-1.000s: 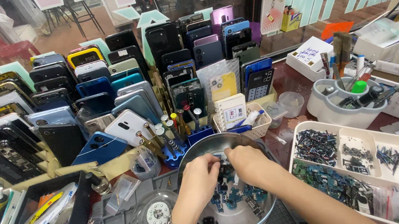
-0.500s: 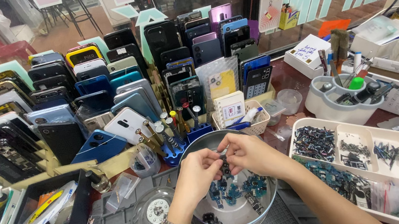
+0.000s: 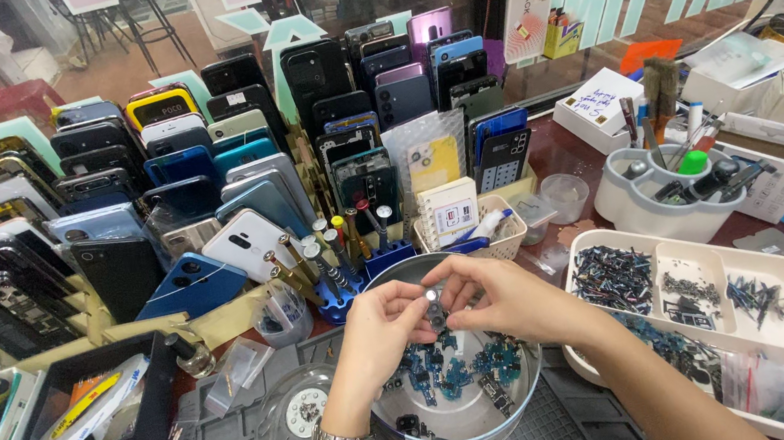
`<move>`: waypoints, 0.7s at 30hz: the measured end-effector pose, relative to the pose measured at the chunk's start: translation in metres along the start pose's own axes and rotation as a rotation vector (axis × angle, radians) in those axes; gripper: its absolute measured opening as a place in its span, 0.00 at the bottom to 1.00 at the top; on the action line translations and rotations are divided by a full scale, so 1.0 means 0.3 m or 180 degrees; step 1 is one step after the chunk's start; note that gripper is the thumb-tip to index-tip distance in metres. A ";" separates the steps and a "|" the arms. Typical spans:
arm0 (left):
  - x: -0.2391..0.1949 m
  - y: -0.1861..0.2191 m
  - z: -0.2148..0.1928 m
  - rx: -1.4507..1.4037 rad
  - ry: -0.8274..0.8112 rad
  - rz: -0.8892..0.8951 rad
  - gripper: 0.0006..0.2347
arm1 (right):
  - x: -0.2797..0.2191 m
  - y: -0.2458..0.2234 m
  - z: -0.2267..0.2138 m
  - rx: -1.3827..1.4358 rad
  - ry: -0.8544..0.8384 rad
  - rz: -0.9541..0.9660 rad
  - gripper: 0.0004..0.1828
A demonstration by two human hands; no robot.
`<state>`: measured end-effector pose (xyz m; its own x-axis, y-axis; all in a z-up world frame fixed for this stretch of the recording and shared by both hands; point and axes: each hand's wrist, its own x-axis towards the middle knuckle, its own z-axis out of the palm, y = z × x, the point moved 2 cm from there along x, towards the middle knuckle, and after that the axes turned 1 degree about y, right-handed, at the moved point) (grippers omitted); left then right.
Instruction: The person picks small electronic components from a metal bowl and places them into a compartmentalized tray. The hands repeatedly reach into the bowl, select items, and sort them into different sections of the tray.
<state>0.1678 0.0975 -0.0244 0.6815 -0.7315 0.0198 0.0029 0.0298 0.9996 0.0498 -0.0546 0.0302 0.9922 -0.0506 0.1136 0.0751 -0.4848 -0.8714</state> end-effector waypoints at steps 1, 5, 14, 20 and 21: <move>0.000 0.004 0.001 -0.0058 -0.0020 0.0001 0.08 | -0.012 -0.014 0.003 -0.0066 0.0062 0.0005 0.26; -0.018 0.030 0.030 -0.0232 -0.0165 -0.0004 0.10 | -0.066 -0.056 0.014 -0.0271 0.0442 0.0055 0.27; -0.096 0.125 0.171 -0.0545 -0.0568 0.0170 0.22 | -0.229 -0.082 -0.067 -0.0190 0.0934 0.0017 0.28; -0.101 0.159 0.289 -0.0276 -0.0695 0.0141 0.23 | -0.357 -0.094 -0.190 -0.0991 0.1092 -0.0425 0.20; -0.099 0.164 0.320 -0.0254 -0.0754 0.0178 0.23 | -0.381 -0.088 -0.211 -0.1146 0.1079 -0.0392 0.16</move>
<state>0.0772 0.0553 0.0262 0.4919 -0.8660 0.0892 0.0341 0.1216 0.9920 -0.0719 -0.0912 0.0705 0.8857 -0.2257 0.4058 0.0913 -0.7722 -0.6288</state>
